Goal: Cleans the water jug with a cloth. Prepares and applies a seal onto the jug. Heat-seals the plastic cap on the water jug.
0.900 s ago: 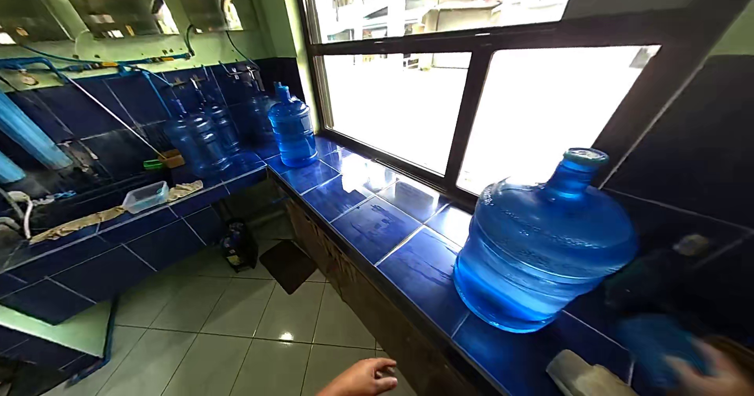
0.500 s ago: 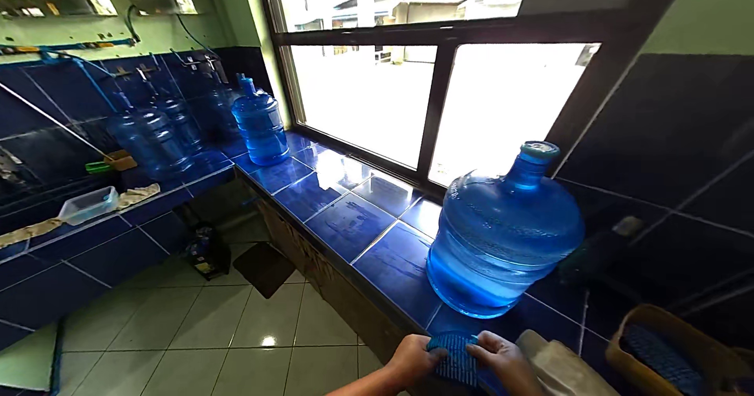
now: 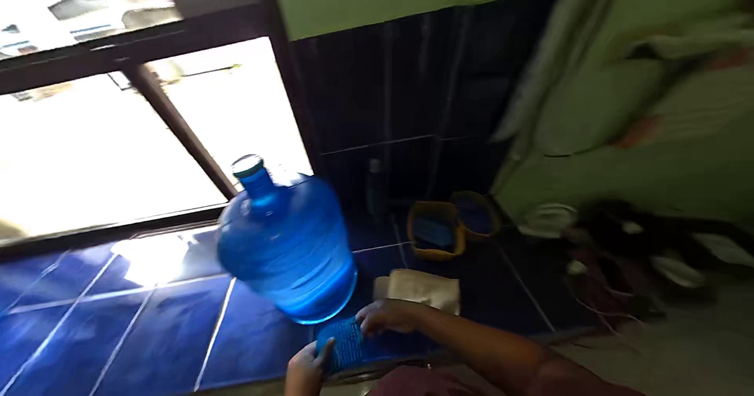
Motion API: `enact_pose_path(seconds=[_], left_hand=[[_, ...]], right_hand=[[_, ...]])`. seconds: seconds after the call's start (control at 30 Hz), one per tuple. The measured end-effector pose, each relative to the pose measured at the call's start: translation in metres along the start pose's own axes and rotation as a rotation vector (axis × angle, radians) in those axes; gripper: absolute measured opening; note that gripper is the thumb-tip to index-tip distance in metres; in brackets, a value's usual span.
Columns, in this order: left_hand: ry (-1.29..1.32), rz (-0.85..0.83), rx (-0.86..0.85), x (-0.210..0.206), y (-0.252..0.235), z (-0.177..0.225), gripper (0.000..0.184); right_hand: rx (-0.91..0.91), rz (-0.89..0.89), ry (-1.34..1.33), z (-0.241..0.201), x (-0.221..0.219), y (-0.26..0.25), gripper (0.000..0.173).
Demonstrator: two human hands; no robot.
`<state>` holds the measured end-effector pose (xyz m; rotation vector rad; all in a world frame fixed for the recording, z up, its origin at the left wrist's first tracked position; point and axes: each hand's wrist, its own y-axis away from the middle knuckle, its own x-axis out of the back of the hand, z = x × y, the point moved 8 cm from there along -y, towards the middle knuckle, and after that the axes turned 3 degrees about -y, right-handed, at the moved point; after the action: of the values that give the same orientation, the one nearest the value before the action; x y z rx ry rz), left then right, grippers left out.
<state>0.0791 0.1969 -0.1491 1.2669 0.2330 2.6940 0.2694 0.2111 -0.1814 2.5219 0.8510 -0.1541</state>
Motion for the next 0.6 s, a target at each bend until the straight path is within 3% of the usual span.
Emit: enact_pose_path(seconds=[0.1,0.23,0.33,0.37,0.43,0.47,0.5,0.53,0.6], left_hand=[[-0.081,-0.029,-0.088,-0.005,-0.01,0.029,0.036],[-0.093,-0.053,-0.16,-0.01,-0.025,0.061,0.036],[0.39,-0.229,-0.198,-0.008,-0.034,0.075,0.034],[0.558,-0.292,-0.289,-0.006,-0.037,0.082,0.046],[0.584,-0.304,-0.564,0.007,-0.039,0.115,0.113],[0.553,-0.243,-0.711,0.015,-0.038,0.137,0.132],[0.554,-0.154,-0.836,0.024,-0.037,0.16,0.131],[0.607,-0.064,-0.939,0.034,-0.036,0.179,0.115],[0.673,0.137,-1.067,0.06,-0.036,0.207,0.055]], right_hand=[[0.093,-0.073,-0.091,-0.007,0.02,0.014,0.025],[0.134,-0.123,-0.169,-0.012,0.04,0.021,0.036],[0.234,-0.018,-0.309,-0.023,0.059,0.024,0.027],[0.275,0.032,-0.397,-0.029,0.064,0.027,0.027],[0.337,0.05,-0.549,-0.047,0.065,0.033,0.026],[0.364,0.003,-0.595,-0.056,0.059,0.035,0.024],[0.386,-0.051,-0.63,-0.065,0.051,0.035,0.024],[0.414,-0.097,-0.65,-0.075,0.044,0.035,0.023],[0.528,-0.068,-0.608,-0.104,0.04,0.039,0.022]])
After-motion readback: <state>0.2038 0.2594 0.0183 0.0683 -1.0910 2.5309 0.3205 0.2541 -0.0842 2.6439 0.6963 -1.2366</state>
